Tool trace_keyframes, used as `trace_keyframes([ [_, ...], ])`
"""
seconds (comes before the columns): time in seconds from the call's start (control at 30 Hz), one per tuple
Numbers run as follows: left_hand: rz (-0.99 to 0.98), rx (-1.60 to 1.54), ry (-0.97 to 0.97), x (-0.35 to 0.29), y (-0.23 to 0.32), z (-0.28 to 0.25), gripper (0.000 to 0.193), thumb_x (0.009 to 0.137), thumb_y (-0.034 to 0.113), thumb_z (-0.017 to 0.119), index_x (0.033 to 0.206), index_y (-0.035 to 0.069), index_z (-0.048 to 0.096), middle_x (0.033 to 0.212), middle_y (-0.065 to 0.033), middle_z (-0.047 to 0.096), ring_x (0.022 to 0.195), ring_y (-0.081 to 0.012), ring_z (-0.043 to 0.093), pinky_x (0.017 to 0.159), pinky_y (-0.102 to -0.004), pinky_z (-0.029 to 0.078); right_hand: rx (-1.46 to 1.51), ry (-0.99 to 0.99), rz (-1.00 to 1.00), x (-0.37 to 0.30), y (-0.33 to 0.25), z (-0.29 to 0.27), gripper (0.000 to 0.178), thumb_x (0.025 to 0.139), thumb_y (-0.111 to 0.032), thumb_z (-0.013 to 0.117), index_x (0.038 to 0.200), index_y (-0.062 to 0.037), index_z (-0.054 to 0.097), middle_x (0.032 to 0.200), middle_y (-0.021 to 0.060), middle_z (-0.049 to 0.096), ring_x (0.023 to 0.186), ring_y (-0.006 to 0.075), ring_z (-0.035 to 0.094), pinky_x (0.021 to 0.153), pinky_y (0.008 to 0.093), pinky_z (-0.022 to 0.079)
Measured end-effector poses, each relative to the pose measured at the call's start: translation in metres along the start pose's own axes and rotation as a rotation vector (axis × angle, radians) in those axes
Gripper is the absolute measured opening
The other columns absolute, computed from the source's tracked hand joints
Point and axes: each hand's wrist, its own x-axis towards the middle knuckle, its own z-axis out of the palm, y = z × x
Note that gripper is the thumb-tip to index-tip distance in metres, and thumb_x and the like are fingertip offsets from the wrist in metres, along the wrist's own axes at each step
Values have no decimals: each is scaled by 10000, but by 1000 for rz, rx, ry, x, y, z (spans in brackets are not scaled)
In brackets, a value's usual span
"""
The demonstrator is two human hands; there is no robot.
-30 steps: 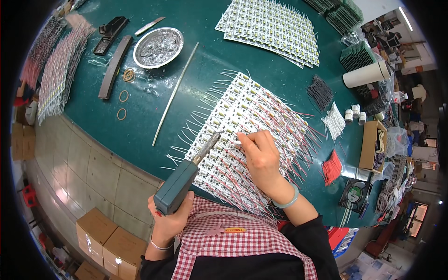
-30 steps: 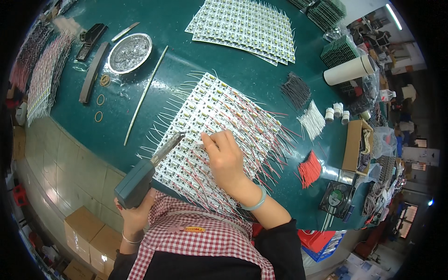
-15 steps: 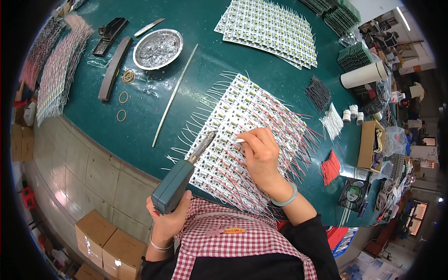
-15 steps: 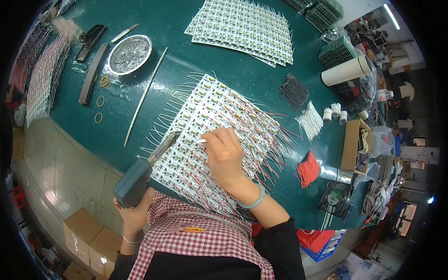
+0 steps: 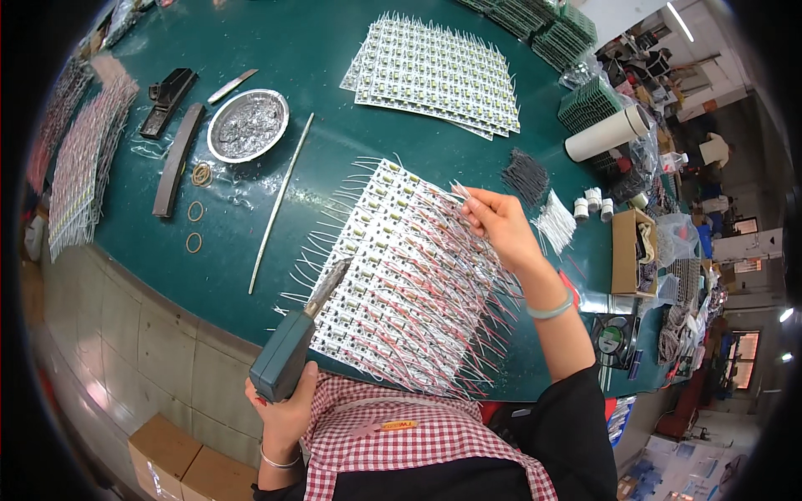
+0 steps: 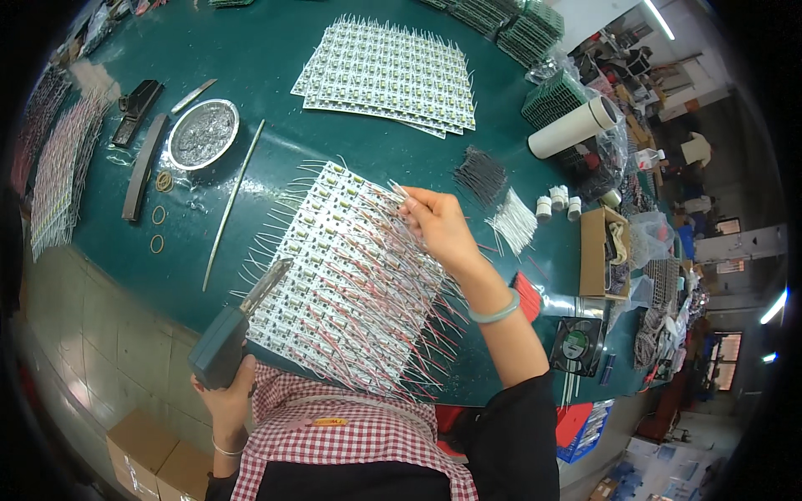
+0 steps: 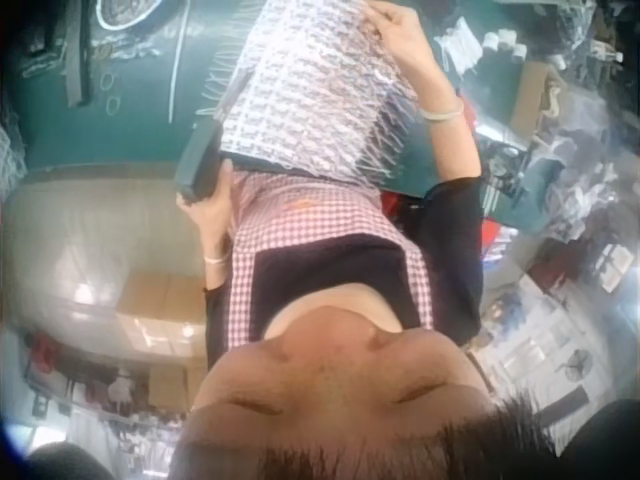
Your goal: The person uses a soldering iron to attach red and white wires to a grid of LED modules on a green workbench. They repeatedly pick up wires, position them on the LED contacts, and apply the soldering iron to secure the connections.
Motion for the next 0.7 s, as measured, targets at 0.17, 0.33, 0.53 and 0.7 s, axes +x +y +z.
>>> trace_keyframes([
  [0.17,2,18,1,-1,-6,-2,302,804,28,804,1038,-62,637,958,-97,673,817,-128,631,693,-271,512,-202,54,-10,26,-6,-23,281,976,-6,562,1227,78,653,871,36,666,732,72,571,650,237,468],
  [0.33,-21,-13,-20,2,-5,-3,310,801,22,804,1042,-63,629,960,-100,673,817,-129,632,697,-271,515,-922,62,-487,50,2,-46,291,799,72,608,1029,-22,759,879,155,701,744,269,684,697,348,521],
  [0.53,-32,12,-15,2,-8,-7,286,801,10,798,1028,-66,640,951,-94,675,819,-127,634,700,-276,518,-1628,-34,-727,55,-15,-32,111,731,47,670,773,-29,739,842,137,652,834,310,678,710,381,568],
  [0.7,-52,-4,25,4,-1,-5,277,797,17,801,1015,-66,652,918,-84,680,802,-122,633,687,-274,515,-1935,-84,-798,52,-27,-9,52,653,-56,730,690,-88,709,798,88,648,792,241,674,630,340,568],
])
